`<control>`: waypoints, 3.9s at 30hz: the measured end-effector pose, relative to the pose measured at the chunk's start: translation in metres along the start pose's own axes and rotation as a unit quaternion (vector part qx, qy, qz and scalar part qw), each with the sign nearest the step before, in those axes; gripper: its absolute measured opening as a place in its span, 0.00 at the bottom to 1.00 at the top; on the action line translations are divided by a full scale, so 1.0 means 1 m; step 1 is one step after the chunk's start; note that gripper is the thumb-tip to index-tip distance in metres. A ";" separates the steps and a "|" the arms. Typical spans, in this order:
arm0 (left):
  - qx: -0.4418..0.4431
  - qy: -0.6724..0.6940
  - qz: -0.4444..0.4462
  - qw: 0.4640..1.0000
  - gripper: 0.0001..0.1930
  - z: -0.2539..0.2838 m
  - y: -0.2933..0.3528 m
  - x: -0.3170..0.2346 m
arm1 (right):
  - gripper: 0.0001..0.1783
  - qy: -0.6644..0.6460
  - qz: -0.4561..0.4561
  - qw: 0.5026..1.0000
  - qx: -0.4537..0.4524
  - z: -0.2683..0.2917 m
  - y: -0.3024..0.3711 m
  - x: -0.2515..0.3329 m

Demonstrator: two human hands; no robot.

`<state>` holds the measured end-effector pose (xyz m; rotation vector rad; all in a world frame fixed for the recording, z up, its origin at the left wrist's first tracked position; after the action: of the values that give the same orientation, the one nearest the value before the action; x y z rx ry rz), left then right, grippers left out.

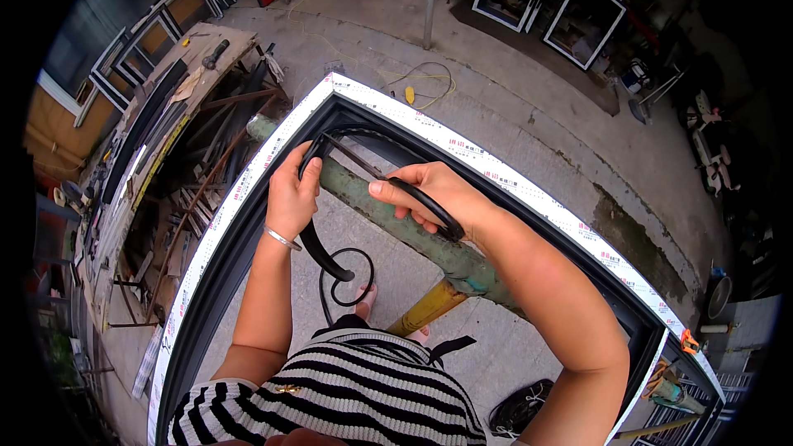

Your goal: The person installs a black rubber seal strip around a white window frame structure, pressing it into the groove by hand and then cutting it with scissors.

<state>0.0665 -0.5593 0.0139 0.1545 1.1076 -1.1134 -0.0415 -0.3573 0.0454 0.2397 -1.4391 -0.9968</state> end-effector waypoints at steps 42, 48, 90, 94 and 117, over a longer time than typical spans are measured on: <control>0.091 0.287 0.112 0.947 0.22 0.016 0.100 -0.004 | 0.30 0.054 -0.083 0.994 0.036 -0.047 0.080 -0.032; 0.065 0.208 0.060 0.974 0.21 0.013 0.109 -0.010 | 0.31 0.094 -0.093 0.991 0.001 -0.052 0.086 -0.032; 0.094 0.351 0.135 0.922 0.17 0.008 0.126 0.012 | 0.19 0.405 0.163 0.878 -0.197 -0.059 0.121 -0.032; 0.185 0.402 0.160 0.882 0.16 0.017 0.110 0.004 | 0.20 0.570 0.330 0.670 -0.343 -0.040 0.148 0.000; 0.230 0.425 0.140 0.864 0.17 0.023 0.092 0.008 | 0.25 0.714 0.461 0.489 -0.198 -0.042 0.108 0.092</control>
<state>0.1529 -0.5336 -0.0180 1.2473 1.4958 -1.0364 0.0249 -0.3734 0.1763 -0.1067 0.3688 0.0589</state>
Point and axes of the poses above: each hand's wrist, its own y-axis away from the middle knuckle, its own z-axis out of the back of the hand, x = y × z, the point moved 7 cm from there along -y, towards the middle knuckle, and after that the axes turned 12 degrees about -z, right-handed, at the moved point
